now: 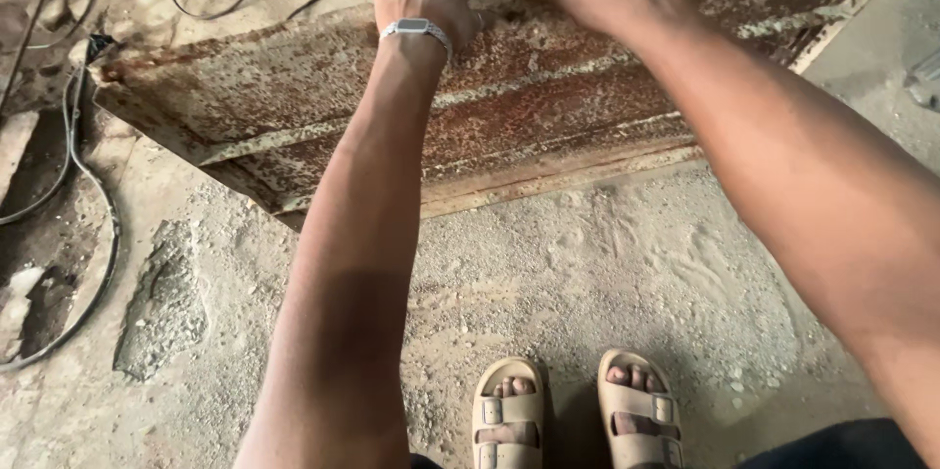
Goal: The person repeatedly strikes a rectangular metal sheet on the floor with a hammer, then flips it over and continues hammering the other side. The person moves the sheet to a different spot and continues hammering.
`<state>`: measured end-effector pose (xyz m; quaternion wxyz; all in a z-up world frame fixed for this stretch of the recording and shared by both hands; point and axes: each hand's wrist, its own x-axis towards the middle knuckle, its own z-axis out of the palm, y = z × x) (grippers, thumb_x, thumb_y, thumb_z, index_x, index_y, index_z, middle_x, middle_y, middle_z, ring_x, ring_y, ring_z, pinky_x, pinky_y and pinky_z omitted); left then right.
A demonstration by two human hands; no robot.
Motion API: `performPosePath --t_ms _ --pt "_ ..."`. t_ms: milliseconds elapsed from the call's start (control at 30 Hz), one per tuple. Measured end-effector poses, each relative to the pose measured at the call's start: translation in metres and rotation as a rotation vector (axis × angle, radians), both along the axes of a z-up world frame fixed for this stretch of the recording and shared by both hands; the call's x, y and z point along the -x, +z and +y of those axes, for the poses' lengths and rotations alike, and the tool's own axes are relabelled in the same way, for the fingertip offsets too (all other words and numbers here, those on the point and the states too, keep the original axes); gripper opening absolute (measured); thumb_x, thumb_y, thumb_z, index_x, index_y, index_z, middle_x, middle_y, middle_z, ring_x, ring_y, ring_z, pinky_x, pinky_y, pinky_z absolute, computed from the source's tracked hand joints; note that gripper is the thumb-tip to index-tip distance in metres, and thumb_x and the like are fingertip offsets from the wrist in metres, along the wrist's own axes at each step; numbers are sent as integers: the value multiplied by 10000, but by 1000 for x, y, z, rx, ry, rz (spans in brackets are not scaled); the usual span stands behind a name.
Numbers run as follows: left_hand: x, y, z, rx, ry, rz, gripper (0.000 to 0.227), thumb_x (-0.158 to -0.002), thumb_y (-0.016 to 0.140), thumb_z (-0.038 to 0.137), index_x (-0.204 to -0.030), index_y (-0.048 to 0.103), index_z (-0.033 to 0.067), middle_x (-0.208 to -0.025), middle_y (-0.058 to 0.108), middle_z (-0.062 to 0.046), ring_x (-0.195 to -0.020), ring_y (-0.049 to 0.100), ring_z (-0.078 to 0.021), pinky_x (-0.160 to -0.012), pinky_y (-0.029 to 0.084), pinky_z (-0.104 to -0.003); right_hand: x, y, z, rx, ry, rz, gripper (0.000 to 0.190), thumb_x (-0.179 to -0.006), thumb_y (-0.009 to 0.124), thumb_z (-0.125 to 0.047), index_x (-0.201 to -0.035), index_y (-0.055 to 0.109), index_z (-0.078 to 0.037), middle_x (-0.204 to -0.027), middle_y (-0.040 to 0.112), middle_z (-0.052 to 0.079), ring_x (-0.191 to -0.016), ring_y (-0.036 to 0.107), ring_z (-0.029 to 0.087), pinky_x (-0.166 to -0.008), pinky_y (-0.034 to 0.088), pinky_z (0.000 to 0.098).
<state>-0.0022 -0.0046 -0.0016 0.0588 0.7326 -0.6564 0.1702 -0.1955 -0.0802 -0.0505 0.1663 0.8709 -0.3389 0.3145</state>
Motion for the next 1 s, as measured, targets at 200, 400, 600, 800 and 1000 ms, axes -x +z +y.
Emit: performPosePath --t_ms 200,400,600,800,1000 --pt "-2 11 -12 -61 -12 44 446 -859 800 383 -1174 695 85 -1051 734 -147 -965 699 -254 -829 573 -405 4 12 2 -213 48 -27 384 -909 821 -367 -1113 733 -53 -888 721 137 -687 655 238 -564 523 403" --pt "-10 12 -26 -153 -99 105 380 -853 823 395 -1103 744 121 -1020 729 -117 -944 688 -238 -837 547 -413 -11 49 15 -629 -242 223 460 -917 781 -479 -1109 762 -61 -893 763 154 -717 703 294 -652 574 466" --pt "-2 9 -19 -158 -29 42 463 -787 859 456 -1094 746 129 -1019 742 -75 -945 704 -213 -839 569 -395 -17 38 21 -491 -185 149 492 -865 790 -449 -1185 748 -78 -947 750 156 -768 715 297 -685 598 469" --pt "-3 15 -19 -150 -18 -30 593 -696 905 510 -1103 727 118 -1067 736 -68 -989 684 -223 -878 554 -410 -20 36 6 -420 -191 190 630 -849 813 -551 -1234 708 -62 -980 738 181 -834 696 321 -749 571 502" --pt "-3 14 -25 -236 12 13 388 -834 834 393 -1080 741 109 -1089 749 -91 -994 705 -233 -895 558 -424 -18 47 14 -516 -151 110 788 -769 837 -478 -1501 569 -367 -1043 729 124 -824 670 295 -711 584 499"
